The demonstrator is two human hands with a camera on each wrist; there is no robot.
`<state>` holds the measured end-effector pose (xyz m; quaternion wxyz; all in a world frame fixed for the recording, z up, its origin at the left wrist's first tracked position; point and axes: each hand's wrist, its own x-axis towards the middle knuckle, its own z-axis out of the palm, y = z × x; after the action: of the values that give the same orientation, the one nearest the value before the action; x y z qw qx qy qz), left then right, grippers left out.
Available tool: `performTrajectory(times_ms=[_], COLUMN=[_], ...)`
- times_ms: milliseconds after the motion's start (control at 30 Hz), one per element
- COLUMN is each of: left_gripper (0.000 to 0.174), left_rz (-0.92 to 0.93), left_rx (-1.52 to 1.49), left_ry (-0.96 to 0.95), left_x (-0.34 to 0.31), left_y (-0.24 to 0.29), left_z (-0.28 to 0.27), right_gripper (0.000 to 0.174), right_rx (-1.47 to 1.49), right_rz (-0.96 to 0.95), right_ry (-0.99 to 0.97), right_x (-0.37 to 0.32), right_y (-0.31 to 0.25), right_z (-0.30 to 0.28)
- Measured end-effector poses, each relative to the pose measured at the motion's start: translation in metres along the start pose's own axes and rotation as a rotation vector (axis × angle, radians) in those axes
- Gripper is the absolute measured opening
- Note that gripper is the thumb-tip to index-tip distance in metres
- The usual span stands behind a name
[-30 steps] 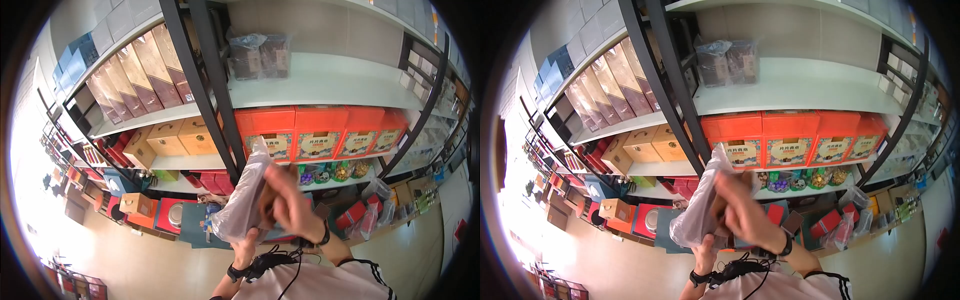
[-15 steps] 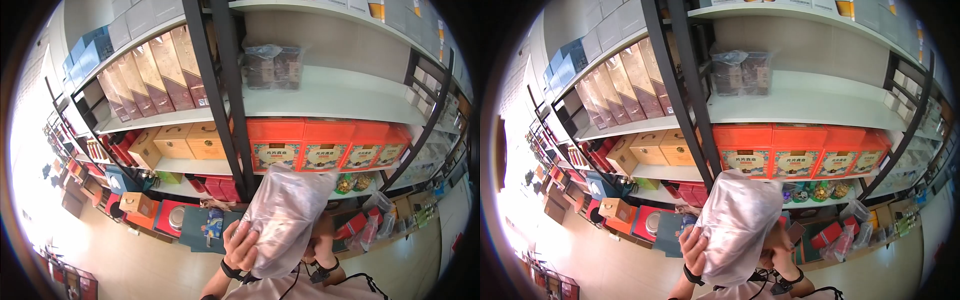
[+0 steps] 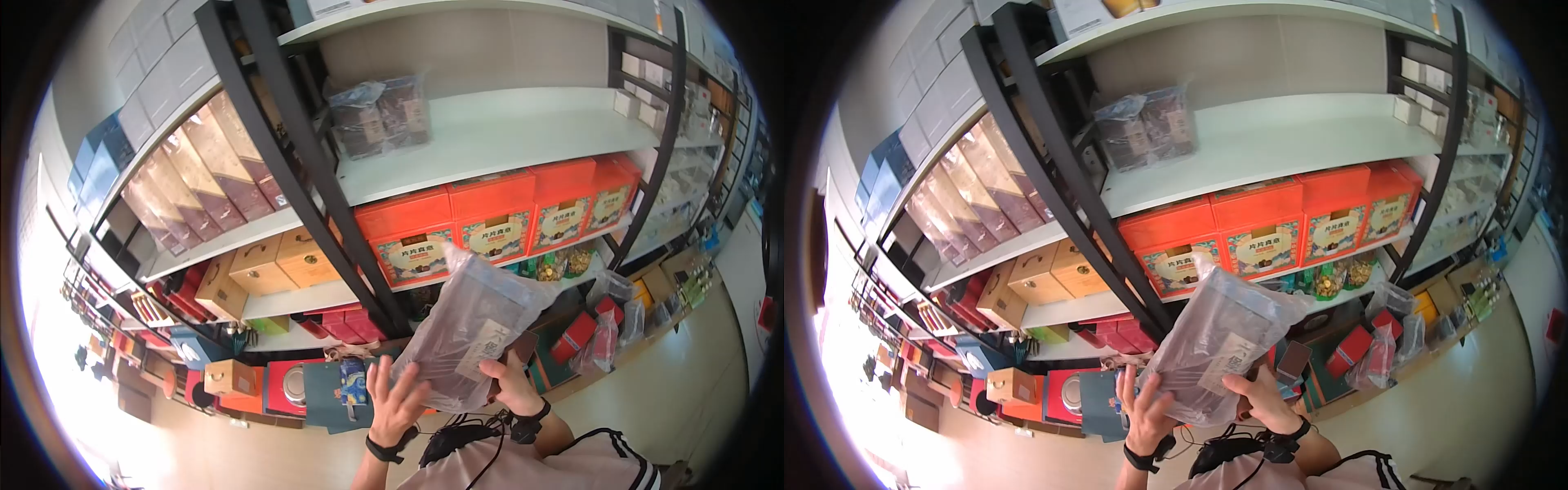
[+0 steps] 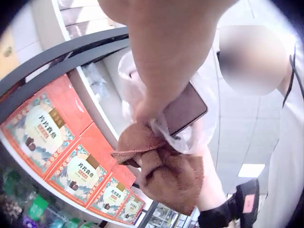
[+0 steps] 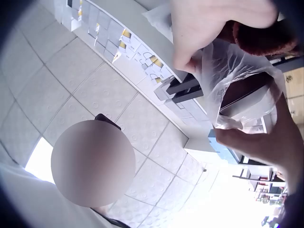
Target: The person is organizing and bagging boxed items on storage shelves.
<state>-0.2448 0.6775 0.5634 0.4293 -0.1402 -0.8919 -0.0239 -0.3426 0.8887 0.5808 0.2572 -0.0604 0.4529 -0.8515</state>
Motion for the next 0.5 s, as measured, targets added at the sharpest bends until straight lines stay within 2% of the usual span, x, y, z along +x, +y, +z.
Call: performTrajectory(times_ms=[33, 100, 133, 167, 233, 267, 300, 367, 400, 433, 500], left_gripper=[0.075, 0.102, 0.124, 0.124, 0.124, 0.115, 0.115, 0.098, 0.087, 0.087, 0.084], left_rz=[0.014, -0.555, -0.679, -0.686, -1.108, -1.083, -1.084, -1.131, -1.19, -1.188, -1.273], left_rx=[-0.008, -1.018, -1.303, -1.303, -1.999, -2.038, -2.035, -1.795, -1.87, -1.871, -1.944], left_ry=[-0.005, 0.341, 0.323, 0.326, 0.223, 0.148, 0.163, 0.081, 0.163, 0.165, 0.334], left_x=[0.007, 0.026, 0.02, 0.014, 0.001, -0.008, -0.008, 0.003, 0.004, 0.002, -0.009], left_y=[0.006, 0.029, 0.028, 0.029, 0.036, 0.038, 0.041, 0.05, 0.057, 0.063, 0.069], left_z=[0.001, 0.004, 0.012, 0.014, 0.013, 0.018, 0.024, 0.036, 0.039, 0.043, 0.054], right_gripper=[0.081, 0.082, 0.082, 0.083, 0.084, 0.086, 0.086, 0.093, 0.097, 0.097, 0.091], right_rx=[-0.016, -0.051, -0.108, -0.17, -0.218, -0.259, -0.265, -0.206, -0.184, -0.186, -0.137], right_rz=[-0.033, -0.103, -0.092, -0.073, -0.079, -0.1, -0.096, -0.307, -0.359, -0.36, -0.37], right_ry=[0.013, 0.031, -0.014, -0.063, -0.06, -0.054, -0.064, -0.122, -0.103, -0.105, -0.068], right_x=[-0.001, -0.001, -0.001, -0.002, -0.002, -0.001, 0.001, 0.006, 0.008, 0.006, 0.004], right_y=[-0.003, -0.008, -0.011, -0.012, -0.002, 0.005, 0.012, 0.021, 0.021, 0.013, -0.013], right_z=[-0.002, -0.01, -0.015, -0.018, -0.019, -0.018, -0.02, -0.022, -0.021, -0.016, -0.005])
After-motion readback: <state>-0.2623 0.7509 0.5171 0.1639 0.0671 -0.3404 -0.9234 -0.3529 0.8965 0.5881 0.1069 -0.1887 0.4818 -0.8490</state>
